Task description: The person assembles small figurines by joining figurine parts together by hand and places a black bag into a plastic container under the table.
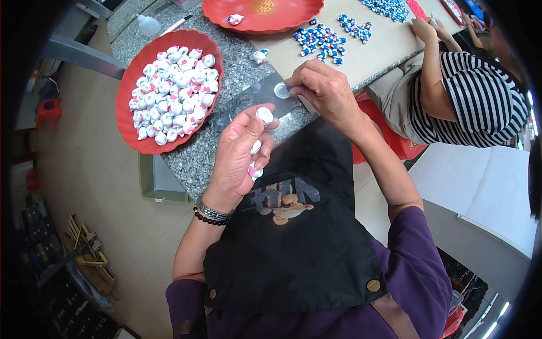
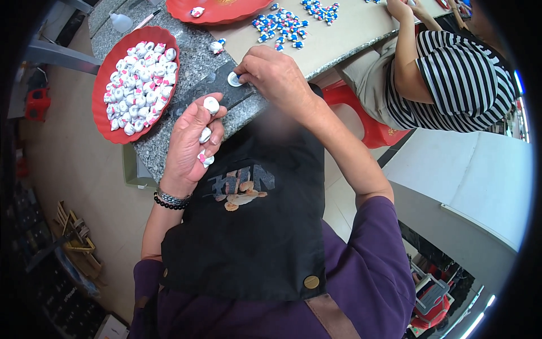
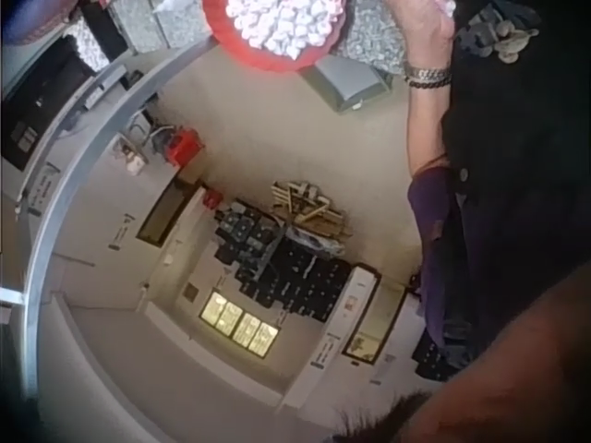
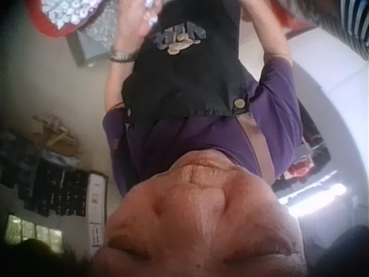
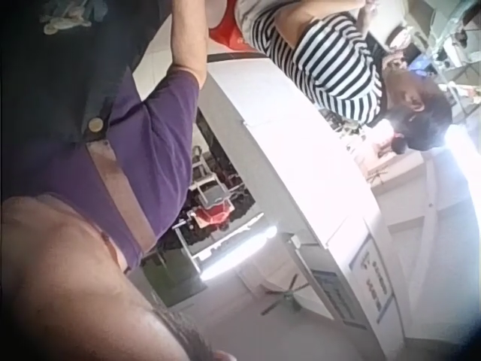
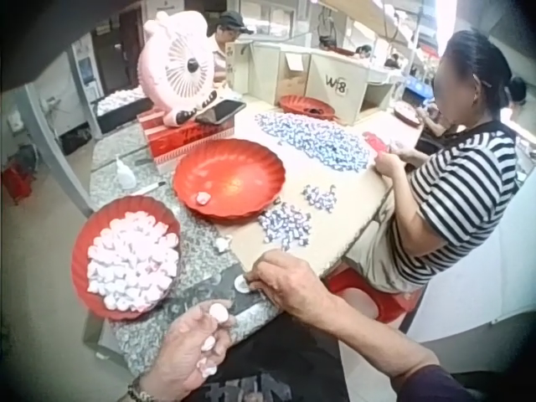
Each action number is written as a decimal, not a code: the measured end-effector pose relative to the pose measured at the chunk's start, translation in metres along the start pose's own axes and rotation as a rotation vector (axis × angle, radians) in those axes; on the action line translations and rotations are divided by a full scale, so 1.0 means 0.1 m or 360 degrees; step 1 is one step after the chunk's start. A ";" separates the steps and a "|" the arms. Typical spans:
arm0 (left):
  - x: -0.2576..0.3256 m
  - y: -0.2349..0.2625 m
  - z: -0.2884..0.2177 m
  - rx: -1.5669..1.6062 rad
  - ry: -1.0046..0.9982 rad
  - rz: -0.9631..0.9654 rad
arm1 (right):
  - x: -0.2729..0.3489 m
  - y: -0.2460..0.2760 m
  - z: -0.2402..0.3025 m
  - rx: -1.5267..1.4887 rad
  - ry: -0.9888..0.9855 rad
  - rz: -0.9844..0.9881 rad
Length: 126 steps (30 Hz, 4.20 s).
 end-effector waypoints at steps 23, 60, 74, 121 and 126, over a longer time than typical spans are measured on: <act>-0.18 -0.10 -0.13 -0.0499 -0.0377 -0.0183 | 0.07 -0.04 -0.04 -0.1322 -0.1172 -0.0526; -0.27 -0.16 -0.17 0.0242 0.0026 0.0180 | 0.10 -0.01 0.25 -0.0579 -0.0211 -0.0693; -0.24 -0.21 -0.09 0.0091 -0.0074 0.0053 | 0.10 -0.07 0.37 -0.0343 0.0054 -0.0699; -0.05 0.07 -0.36 0.0420 0.0093 0.0072 | -0.89 0.44 -0.61 0.0697 -0.0432 -0.0153; -0.14 0.02 -0.26 0.0392 0.0063 0.0196 | -0.33 0.26 -0.56 0.0720 -0.0341 0.0136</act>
Point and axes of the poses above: each hand's wrist, its own x-axis away from the middle knuckle, its own y-axis out of the back of the hand, z = x × y, the point moved 2 cm from there along -x, towards the middle knuckle, and after that the axes turned 14 degrees about -x, right-handed, at the moved point
